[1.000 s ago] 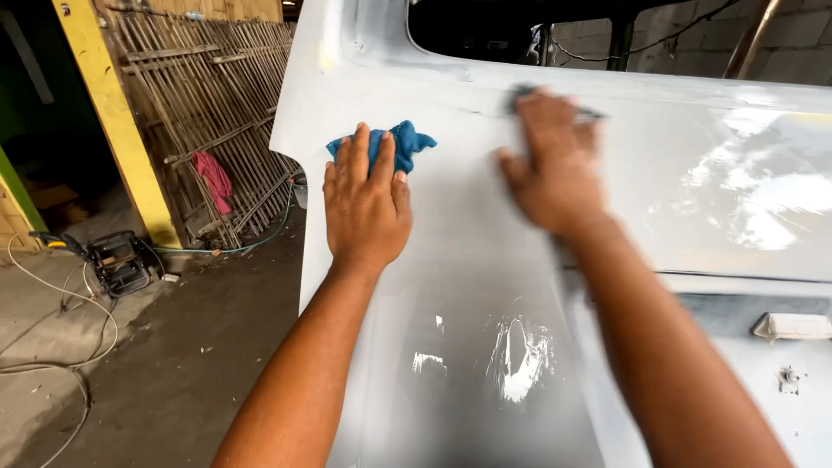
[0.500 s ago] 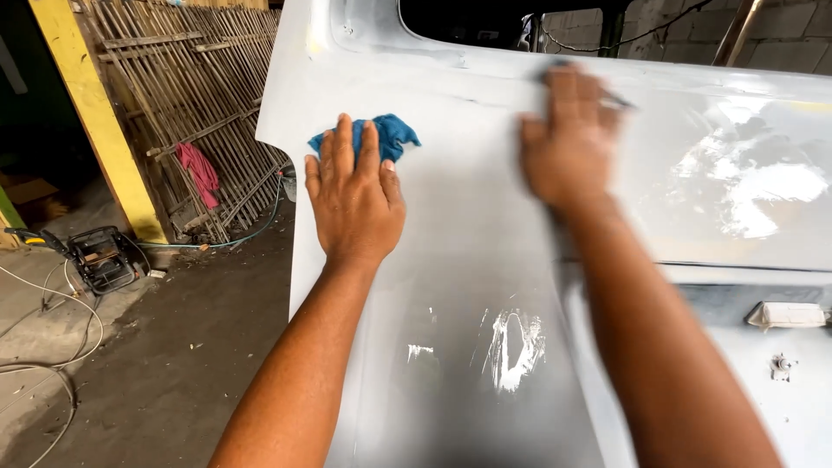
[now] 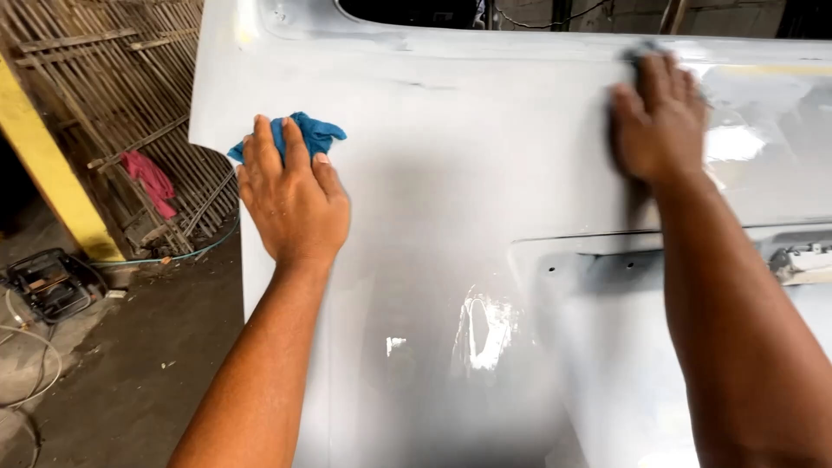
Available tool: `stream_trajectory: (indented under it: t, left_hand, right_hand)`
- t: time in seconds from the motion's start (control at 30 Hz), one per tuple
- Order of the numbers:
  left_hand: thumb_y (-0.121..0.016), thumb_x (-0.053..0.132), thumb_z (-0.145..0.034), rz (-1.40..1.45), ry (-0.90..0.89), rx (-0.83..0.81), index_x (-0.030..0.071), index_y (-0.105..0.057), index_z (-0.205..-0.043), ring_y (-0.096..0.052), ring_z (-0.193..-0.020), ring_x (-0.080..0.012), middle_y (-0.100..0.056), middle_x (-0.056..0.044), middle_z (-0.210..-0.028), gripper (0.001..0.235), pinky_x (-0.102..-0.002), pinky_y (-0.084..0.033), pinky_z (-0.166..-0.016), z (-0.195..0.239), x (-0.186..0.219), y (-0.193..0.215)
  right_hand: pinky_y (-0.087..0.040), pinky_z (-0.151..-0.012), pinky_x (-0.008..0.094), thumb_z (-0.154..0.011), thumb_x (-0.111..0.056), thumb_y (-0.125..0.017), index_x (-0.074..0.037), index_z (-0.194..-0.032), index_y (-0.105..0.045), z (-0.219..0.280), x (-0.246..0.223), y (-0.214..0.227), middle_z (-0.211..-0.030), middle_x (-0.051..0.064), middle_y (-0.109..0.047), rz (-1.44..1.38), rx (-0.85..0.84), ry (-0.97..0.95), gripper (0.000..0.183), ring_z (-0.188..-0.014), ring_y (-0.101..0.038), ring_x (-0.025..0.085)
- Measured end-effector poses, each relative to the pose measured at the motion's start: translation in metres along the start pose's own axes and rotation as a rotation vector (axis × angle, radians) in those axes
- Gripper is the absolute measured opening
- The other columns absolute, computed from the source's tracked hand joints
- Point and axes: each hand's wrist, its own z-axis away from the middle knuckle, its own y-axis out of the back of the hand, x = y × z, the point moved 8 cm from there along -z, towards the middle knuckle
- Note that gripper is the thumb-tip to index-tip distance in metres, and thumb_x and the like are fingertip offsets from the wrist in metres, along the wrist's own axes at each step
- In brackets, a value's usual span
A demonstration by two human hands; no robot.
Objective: Sanding and cleaning a white car panel using a sanding block and water.
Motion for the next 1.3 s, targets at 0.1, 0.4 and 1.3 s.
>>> stream_trajectory:
  t: [0.1,0.4,1.3]
  left_hand:
    - [-0.055,0.025,-0.105,0.013,-0.005,0.003,-0.001,-0.048,-0.153,-0.030,-0.150,-0.0456,-0.031,-0.026,-0.163,0.055,-0.061,-0.022,-0.120,0.001,0.000,0.001]
    - [-0.054,0.024,-0.109,0.022,-0.040,-0.034,-0.003,-0.049,-0.156,-0.028,-0.153,-0.0451,-0.031,-0.027,-0.166,0.054,-0.061,-0.021,-0.123,0.003,-0.005,-0.003]
    - [-0.053,0.023,-0.114,-0.010,-0.040,-0.047,-0.002,-0.046,-0.160,-0.024,-0.155,-0.0460,-0.027,-0.029,-0.167,0.053,-0.063,-0.018,-0.123,0.002,-0.012,-0.009]
  right_hand:
    - [-0.005,-0.123,0.053,-0.107,-0.050,-0.040,-0.018,-0.162,-0.023,-0.008,-0.002,-0.007,-0.170,0.010,-0.016,-0.018,0.041,-0.073,0.066,-0.155,-0.009,0.034]
    - [-0.011,-0.126,0.052,-0.104,-0.046,-0.061,-0.018,-0.158,-0.037,0.083,-0.171,-0.074,-0.168,0.009,-0.032,-0.019,-0.176,0.787,0.066,-0.156,-0.021,0.031]
    - [-0.013,-0.133,0.051,-0.110,-0.039,-0.052,-0.009,-0.165,-0.031,0.060,0.011,-0.011,-0.172,0.016,-0.032,0.006,0.108,0.239,0.066,-0.160,-0.024,0.038]
